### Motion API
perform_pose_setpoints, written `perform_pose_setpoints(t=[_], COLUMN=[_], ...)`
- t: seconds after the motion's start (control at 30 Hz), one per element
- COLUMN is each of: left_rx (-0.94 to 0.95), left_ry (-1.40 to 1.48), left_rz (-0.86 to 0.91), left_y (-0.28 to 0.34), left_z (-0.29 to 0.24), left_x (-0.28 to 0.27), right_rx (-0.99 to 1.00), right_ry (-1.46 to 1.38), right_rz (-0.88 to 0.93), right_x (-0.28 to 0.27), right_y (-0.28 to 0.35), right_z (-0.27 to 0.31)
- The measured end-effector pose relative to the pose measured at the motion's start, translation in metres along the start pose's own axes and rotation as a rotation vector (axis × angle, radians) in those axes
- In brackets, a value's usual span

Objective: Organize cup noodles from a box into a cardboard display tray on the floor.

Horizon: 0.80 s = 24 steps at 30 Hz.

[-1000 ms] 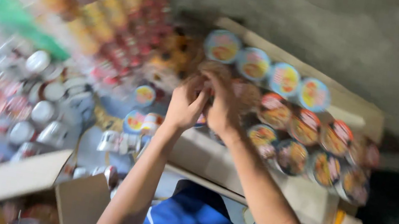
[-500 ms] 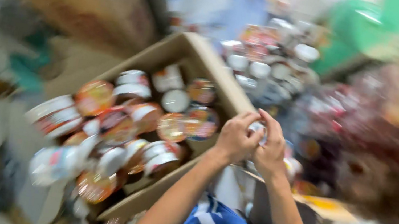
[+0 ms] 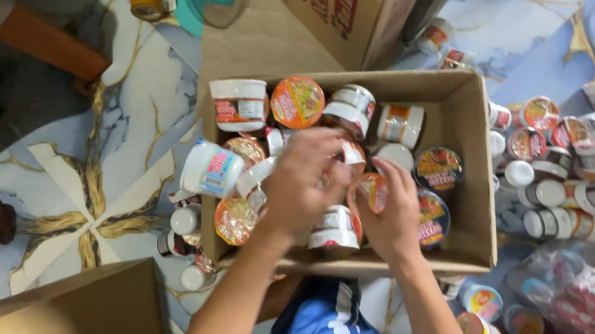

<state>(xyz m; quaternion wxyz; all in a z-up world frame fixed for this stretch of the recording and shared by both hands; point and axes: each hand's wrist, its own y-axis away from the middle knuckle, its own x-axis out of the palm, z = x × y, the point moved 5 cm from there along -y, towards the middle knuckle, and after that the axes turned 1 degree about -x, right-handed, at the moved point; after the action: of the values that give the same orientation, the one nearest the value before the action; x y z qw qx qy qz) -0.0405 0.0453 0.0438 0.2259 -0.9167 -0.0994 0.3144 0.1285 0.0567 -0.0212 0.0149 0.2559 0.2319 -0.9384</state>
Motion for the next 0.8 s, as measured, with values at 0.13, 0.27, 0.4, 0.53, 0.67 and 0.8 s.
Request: perform_pose_setpoints(t=[0.13,0.27,0.4,0.53,0.67,0.8], left_rx=[-0.082,-0.333,-0.887,-0.935,-0.743,-0.408], left_ry=[-0.419,-0.732,-0.447,-0.219,-0.01,0.06], left_rz=[-0.245,-0.217,-0.199,-0.331,-0.473,-0.602], left_y=[0.01,0.043,0.079,0.094,0.124,0.129], left_z=[0.054,0.099,0.149,0.191,0.215,0.191], left_x=[-0.077,-0.105,-0.115,-0.113,-0.115,-0.139], right_rx=[-0.047,-0.094,-0.176,-0.168,-0.029,-0.013], right_ry=[-0.018,-0.003,0.052,0.161,0.108,0.081], right_rz=[0.059,0.108,0.231,0.258,0.206,0.177], right_x=[0.027,0.042,0.056,0.088,0.083,0.061], right_y=[-0.028,-0.051,-0.062,-0.042,-0.019,-0.003], right_z=[0.009,0.003,0.028,0.014,-0.007,-0.023])
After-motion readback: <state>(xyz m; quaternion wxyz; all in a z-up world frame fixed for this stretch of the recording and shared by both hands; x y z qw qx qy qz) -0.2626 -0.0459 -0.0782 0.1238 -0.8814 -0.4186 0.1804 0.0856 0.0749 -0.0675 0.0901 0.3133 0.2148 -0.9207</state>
